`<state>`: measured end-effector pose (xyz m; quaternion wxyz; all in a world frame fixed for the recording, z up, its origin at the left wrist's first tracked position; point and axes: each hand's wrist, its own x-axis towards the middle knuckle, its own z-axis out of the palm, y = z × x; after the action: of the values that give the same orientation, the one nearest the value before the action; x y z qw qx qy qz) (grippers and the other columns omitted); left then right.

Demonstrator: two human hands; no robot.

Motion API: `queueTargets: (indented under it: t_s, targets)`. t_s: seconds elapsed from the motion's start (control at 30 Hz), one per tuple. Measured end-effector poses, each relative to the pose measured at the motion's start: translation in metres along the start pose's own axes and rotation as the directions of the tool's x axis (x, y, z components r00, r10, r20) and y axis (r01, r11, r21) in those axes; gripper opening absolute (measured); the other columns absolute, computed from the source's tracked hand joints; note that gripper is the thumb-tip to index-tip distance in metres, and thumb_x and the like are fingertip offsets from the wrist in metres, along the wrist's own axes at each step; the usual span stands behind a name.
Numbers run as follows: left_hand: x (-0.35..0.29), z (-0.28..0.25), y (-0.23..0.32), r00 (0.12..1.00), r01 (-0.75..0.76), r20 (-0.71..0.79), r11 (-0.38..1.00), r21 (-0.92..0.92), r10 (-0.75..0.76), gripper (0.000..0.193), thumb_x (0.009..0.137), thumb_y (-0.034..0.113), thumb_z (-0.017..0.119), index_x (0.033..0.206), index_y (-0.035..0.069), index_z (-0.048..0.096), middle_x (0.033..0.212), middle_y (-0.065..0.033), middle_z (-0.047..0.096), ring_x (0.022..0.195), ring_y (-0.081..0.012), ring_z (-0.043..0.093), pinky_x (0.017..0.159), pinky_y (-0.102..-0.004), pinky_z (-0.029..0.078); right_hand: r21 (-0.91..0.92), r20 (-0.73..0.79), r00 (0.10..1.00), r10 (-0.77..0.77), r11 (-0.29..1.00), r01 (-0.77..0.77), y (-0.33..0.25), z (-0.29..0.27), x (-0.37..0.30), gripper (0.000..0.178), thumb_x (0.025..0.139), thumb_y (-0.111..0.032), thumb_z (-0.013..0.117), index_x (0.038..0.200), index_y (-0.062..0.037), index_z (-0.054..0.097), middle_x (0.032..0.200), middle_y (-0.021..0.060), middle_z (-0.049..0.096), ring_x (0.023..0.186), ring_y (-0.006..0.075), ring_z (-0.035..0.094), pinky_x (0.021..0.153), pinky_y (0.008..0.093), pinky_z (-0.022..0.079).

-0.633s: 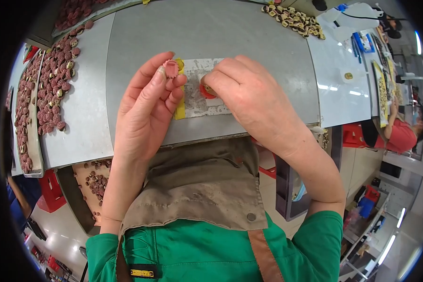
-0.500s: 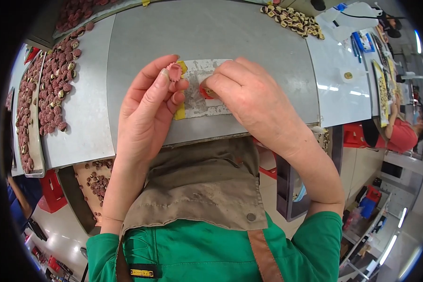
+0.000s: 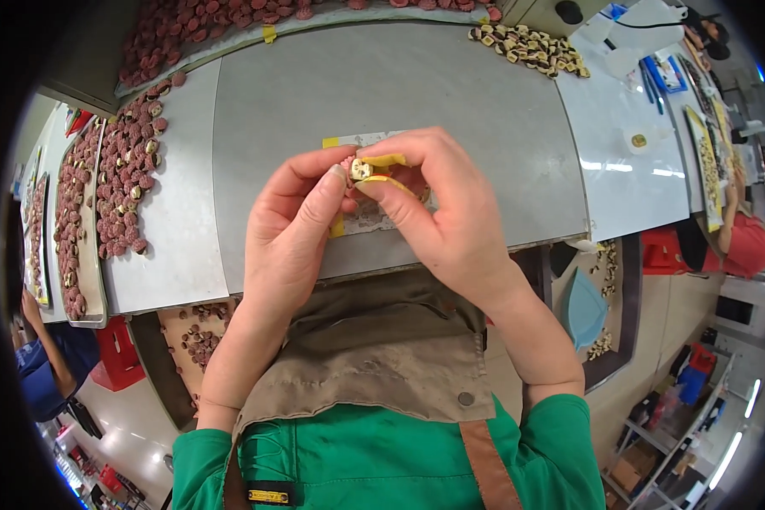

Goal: The person assembles small figurine heads by applying adhesive to components by hand, joining the face and hair pieces together, and placing the assembled pieces onto a tray.

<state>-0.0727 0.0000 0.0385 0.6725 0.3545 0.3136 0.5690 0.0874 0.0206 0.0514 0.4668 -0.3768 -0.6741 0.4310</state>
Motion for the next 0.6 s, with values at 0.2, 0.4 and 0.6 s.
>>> queueTargets:
  t_s: [0.2, 0.4, 0.6]
  targets:
    - [-0.002, 0.002, -0.002, 0.994, -0.107, 0.005, 0.975, 0.194, 0.108, 0.022, 0.092, 0.006, 0.055, 0.112, -0.003, 0.055, 0.104, -0.008, 0.061, 0.095, -0.0123, 0.059, 0.084, -0.0251, 0.048, -0.413, 0.047, 0.944, -0.328, 0.854, 0.317, 0.012, -0.004, -0.005, 0.025, 0.083, -0.01, 0.067, 0.105, -0.0051, 0.057, 0.099, 0.0094, 0.056, 0.088, 0.0219, 0.057, 0.078, 0.0287, 0.047]
    - [-0.006, 0.013, 0.0, 1.0, -0.027, 0.007, 0.981, 0.193, 0.026, 0.054, 0.085, 0.003, 0.061, 0.131, 0.001, 0.034, 0.1, -0.0085, 0.059, 0.092, -0.0116, 0.059, 0.081, -0.0251, 0.049, -0.387, 0.065, 0.918, -0.39, 0.838, 0.383, 0.012, -0.005, -0.006, 0.031, 0.074, -0.013, 0.075, 0.101, -0.007, 0.059, 0.102, 0.0079, 0.055, 0.09, 0.0209, 0.057, 0.078, 0.03, 0.048]
    - [-0.004, 0.015, -0.022, 0.972, -0.236, 0.103, 0.869, 0.435, 0.212, 0.057, 0.079, -0.004, 0.061, 0.13, 0.0, 0.036, 0.097, -0.0082, 0.059, 0.089, -0.0118, 0.058, 0.081, -0.025, 0.048, -0.334, 0.041, 0.937, -0.346, 0.879, 0.339, 0.021, -0.011, -0.01, 0.031, 0.067, -0.006, 0.077, 0.093, -0.0071, 0.061, 0.096, 0.007, 0.056, 0.085, 0.0197, 0.058, 0.072, 0.0303, 0.05]
